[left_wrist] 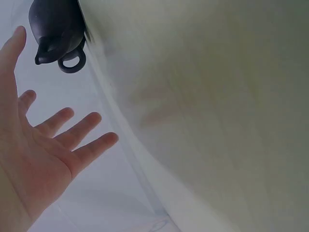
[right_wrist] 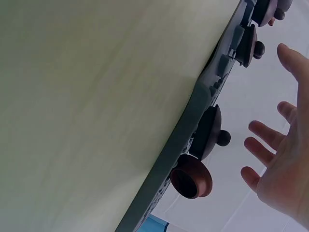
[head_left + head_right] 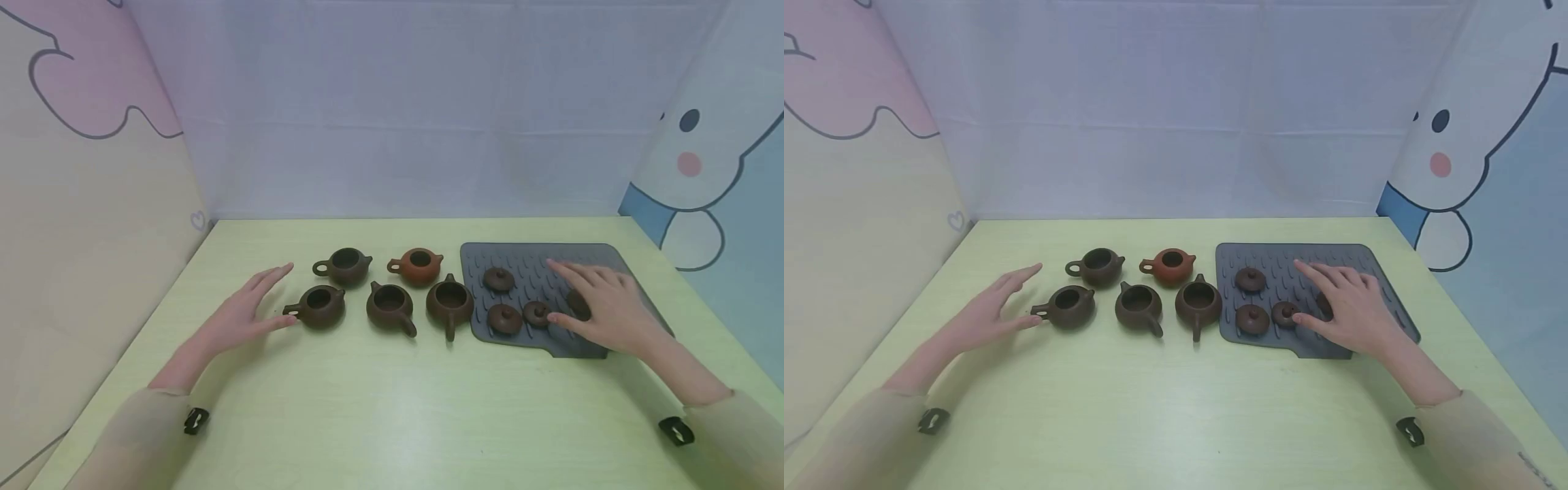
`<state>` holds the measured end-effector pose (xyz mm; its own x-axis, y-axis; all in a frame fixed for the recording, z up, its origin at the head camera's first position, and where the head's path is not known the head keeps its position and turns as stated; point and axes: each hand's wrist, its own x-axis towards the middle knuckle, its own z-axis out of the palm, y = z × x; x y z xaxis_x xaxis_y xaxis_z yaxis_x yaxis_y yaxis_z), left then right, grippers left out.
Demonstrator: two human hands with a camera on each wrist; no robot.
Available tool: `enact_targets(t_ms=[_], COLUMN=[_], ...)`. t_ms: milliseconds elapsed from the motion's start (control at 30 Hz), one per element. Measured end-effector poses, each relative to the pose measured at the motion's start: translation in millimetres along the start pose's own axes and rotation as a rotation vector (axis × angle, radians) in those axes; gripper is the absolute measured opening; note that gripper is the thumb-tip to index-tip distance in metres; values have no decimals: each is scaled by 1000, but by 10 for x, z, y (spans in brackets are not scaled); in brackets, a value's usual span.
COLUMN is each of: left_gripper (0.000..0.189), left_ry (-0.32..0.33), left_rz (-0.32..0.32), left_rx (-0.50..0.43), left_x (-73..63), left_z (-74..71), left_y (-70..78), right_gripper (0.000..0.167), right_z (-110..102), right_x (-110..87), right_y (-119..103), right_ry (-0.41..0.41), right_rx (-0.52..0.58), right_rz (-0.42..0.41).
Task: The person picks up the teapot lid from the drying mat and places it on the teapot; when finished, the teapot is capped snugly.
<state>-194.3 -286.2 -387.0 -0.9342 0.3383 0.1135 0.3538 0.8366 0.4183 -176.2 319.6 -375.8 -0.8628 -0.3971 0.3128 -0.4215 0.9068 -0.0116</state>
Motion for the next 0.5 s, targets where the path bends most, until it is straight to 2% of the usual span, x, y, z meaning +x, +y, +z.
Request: enact_targets(t_ms=[267, 500], left_gripper=[89, 80], left_ry=[-57, -99], left_rz=[48, 23], left_rx=[-103, -89], left_x=[62, 93], left_z=[51, 86], left_y=[39, 97], right_gripper=[83, 55], right_z=[-13, 45], right_x=[13, 53], right_y=[-49, -76], right_ry=[-61, -57], right_rx=[75, 140], right_rz=[5, -23])
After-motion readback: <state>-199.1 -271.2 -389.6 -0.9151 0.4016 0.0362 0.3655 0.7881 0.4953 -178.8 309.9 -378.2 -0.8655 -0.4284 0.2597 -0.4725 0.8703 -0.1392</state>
